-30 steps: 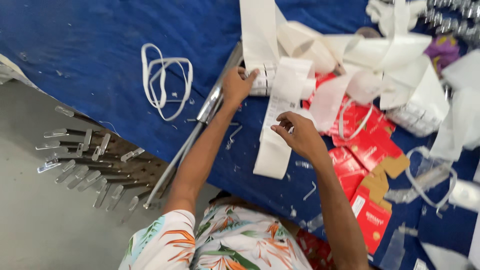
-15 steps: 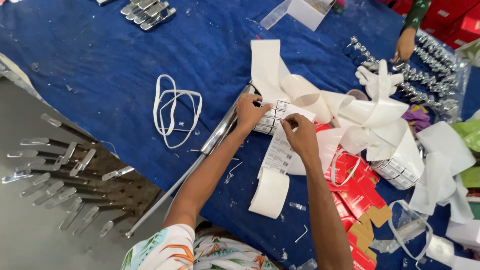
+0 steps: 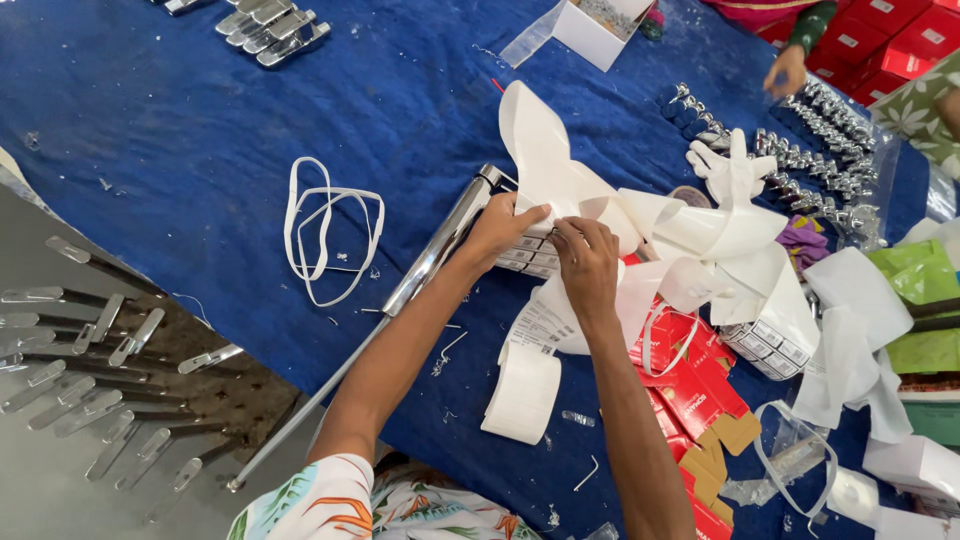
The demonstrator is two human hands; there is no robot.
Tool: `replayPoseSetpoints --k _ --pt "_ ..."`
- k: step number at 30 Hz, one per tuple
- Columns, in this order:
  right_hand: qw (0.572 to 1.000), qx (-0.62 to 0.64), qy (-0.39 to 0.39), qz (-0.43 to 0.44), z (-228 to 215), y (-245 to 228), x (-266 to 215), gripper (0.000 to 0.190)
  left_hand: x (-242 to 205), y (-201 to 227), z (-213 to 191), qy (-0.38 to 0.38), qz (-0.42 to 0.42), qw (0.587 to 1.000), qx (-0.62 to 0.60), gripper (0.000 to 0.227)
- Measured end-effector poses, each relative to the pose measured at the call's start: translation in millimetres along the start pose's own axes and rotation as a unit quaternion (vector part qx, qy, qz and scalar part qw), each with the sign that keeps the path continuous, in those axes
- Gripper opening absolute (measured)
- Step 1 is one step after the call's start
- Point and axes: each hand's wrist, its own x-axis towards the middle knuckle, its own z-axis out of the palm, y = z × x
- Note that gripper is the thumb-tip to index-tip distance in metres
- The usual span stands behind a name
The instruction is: The person stands at a table and repeatedly applies labels to small red cardboard boxes. They peel a label from a roll, place it on a box, and set the labeled box aside. The process is repeated continuously.
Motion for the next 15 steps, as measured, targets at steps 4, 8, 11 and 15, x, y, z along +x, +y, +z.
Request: replayPoseSetpoints --k 4,8,11,15 --pt "0.998 -0.032 0.04 -0.029 0 -4 -4 0.023 7 -4 3 0.01 -0.043 0.999 -0.021 0.03" --pt "0.996 -0.042 0.062 -0.053 0 -6 -4 0.024 9 -1 4 -0.002 -0.068 0.997 -0.042 0.028" --pt "0.996 -0.017 0.078 -0.045 -5 -3 -14 0.022 8 -3 4 0.004 -0.1 0.995 -0.012 0.028" --pt "0.995 -0.001 0.089 -0.044 -9 -5 -12 0.021 16 -21 -4 0.008 -0.1 0.995 -0.03 0.028"
